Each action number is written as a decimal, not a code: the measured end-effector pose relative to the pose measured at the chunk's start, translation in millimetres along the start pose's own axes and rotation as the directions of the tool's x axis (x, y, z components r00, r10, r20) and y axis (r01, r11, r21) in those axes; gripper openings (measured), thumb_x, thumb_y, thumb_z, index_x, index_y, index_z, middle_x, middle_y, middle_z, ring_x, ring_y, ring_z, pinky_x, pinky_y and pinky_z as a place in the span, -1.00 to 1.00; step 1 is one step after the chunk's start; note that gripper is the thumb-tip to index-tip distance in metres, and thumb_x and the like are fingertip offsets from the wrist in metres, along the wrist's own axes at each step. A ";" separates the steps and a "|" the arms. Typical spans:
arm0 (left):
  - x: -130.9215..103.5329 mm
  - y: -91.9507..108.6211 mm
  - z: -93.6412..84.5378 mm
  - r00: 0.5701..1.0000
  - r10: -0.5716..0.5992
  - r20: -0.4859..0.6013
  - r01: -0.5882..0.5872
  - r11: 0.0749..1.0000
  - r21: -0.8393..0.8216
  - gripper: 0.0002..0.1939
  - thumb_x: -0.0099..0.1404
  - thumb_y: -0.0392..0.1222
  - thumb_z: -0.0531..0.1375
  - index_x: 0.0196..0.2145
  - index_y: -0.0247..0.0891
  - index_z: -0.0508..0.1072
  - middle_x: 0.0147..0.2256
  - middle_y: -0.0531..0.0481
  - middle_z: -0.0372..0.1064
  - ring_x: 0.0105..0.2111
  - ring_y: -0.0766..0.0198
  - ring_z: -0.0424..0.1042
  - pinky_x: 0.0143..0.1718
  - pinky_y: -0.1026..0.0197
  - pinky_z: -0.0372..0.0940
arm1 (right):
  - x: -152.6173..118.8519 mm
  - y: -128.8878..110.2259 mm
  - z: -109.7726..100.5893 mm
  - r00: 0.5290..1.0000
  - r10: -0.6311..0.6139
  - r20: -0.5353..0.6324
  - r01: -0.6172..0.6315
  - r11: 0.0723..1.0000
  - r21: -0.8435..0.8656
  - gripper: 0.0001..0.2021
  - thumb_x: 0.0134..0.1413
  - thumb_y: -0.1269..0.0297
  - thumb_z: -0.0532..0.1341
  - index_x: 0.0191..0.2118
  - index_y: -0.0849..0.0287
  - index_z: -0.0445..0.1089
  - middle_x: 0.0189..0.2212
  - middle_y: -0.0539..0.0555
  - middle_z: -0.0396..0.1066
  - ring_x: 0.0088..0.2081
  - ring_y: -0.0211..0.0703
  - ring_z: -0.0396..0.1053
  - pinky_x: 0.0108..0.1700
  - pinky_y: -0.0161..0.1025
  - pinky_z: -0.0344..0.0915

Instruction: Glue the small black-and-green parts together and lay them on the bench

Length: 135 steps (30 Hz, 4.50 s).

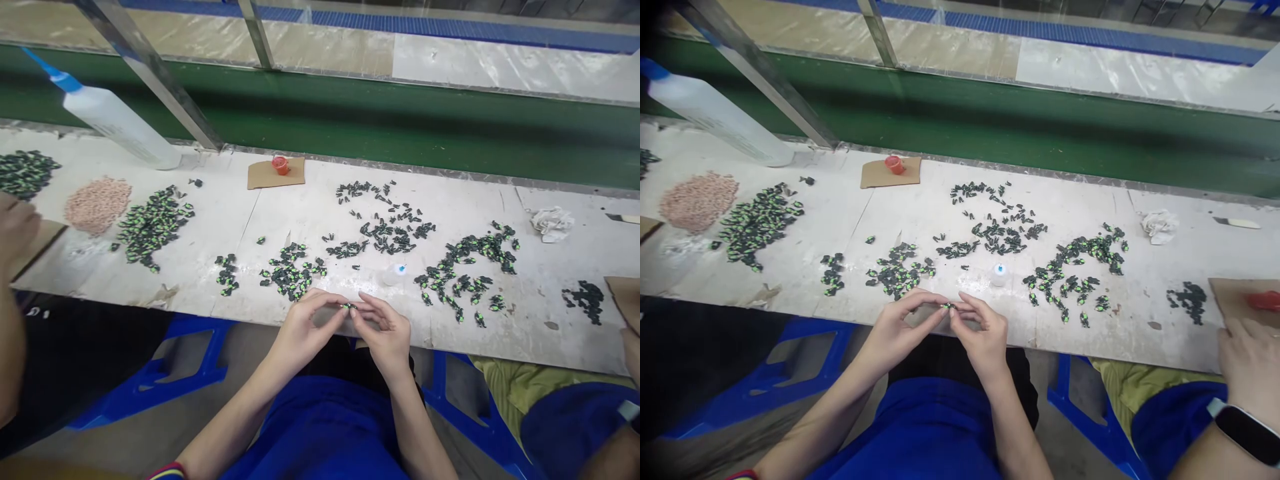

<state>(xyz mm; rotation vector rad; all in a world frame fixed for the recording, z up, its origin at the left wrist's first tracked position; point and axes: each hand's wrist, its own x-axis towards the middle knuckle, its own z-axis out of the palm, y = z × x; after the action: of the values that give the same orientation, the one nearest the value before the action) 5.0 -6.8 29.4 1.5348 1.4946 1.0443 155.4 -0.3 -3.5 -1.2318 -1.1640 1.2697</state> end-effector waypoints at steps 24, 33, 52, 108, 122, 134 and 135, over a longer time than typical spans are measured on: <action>-11.5 24.1 8.8 0.984 0.179 0.013 -0.179 0.975 0.134 -0.91 0.22 -0.31 0.26 -0.32 -0.16 0.52 -0.41 0.07 0.54 -0.37 0.25 0.45 -0.26 0.16 0.25 | -3.6 -2.5 -11.5 0.959 -0.283 -0.013 0.283 0.955 0.088 -0.72 -0.14 0.52 0.31 -0.27 0.06 0.38 -0.53 -0.08 0.44 -0.50 -0.31 0.43 -0.42 -0.40 0.41; -11.8 26.3 6.7 0.922 0.382 0.057 -0.379 0.867 0.324 -0.84 0.37 -0.37 0.12 -0.24 -0.15 0.45 -0.40 0.14 0.52 -0.35 0.34 0.44 -0.03 0.10 -0.01 | -2.4 -1.4 -21.6 0.992 -0.009 0.126 -0.029 0.956 0.292 -0.71 -0.13 0.27 0.39 -0.20 0.10 0.44 -0.54 -0.05 0.43 -0.48 -0.27 0.44 -0.40 -0.35 0.43; -6.6 15.6 23.6 0.921 0.369 0.124 -0.389 0.859 0.333 -0.77 0.37 -0.38 0.08 -0.22 -0.11 0.49 -0.37 0.09 0.53 -0.31 0.28 0.42 -0.04 0.12 0.05 | -0.9 1.9 -28.4 0.997 -0.034 0.064 0.021 0.981 0.191 -0.77 -0.11 0.25 0.36 -0.30 0.10 0.35 -0.56 -0.07 0.38 -0.53 -0.28 0.39 -0.48 -0.35 0.39; 14.0 -35.4 11.2 0.989 0.144 0.032 -0.144 0.900 0.411 -0.93 0.26 -0.28 0.23 -0.38 -0.16 0.41 -0.35 0.12 0.57 -0.28 0.23 0.50 -0.07 0.07 0.09 | 25.2 -2.3 -25.3 0.964 0.001 -0.265 -0.065 0.970 -0.232 -0.75 -0.04 0.12 0.25 -0.54 0.20 0.38 -0.63 -0.03 0.35 -0.54 -0.22 0.29 -0.51 -0.31 0.23; 13.7 -36.6 12.3 0.982 0.189 0.018 -0.177 0.878 0.445 -0.89 0.25 -0.30 0.26 -0.39 -0.16 0.39 -0.36 0.17 0.56 -0.30 0.26 0.50 -0.08 0.09 0.09 | 25.8 -1.6 -26.5 0.974 -0.006 -0.227 -0.054 0.965 -0.258 -0.74 -0.03 0.11 0.25 -0.55 0.20 0.40 -0.64 -0.03 0.36 -0.54 -0.21 0.30 -0.49 -0.31 0.22; 13.8 -32.3 9.4 0.987 0.159 0.037 -0.158 0.886 0.436 -0.90 0.25 -0.31 0.25 -0.37 -0.16 0.39 -0.34 0.15 0.57 -0.29 0.24 0.51 -0.05 0.06 0.07 | 26.1 -1.9 -25.5 0.973 -0.023 -0.228 -0.035 0.969 -0.247 -0.74 -0.02 0.12 0.24 -0.55 0.20 0.38 -0.65 -0.05 0.32 -0.55 -0.24 0.25 -0.50 -0.32 0.21; 13.8 -32.2 9.5 0.987 0.156 0.038 -0.157 0.886 0.436 -0.90 0.25 -0.31 0.25 -0.37 -0.16 0.39 -0.34 0.15 0.57 -0.29 0.24 0.51 -0.05 0.06 0.07 | 25.9 -2.0 -25.3 0.973 -0.022 -0.231 -0.037 0.968 -0.249 -0.74 -0.02 0.12 0.24 -0.55 0.20 0.37 -0.65 -0.05 0.31 -0.55 -0.24 0.25 -0.50 -0.32 0.21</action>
<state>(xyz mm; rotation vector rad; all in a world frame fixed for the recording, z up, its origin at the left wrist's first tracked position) 0.9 8.8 -3.1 1.9965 1.7075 0.8242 180.6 25.7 -3.7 -1.5288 -1.1726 0.9711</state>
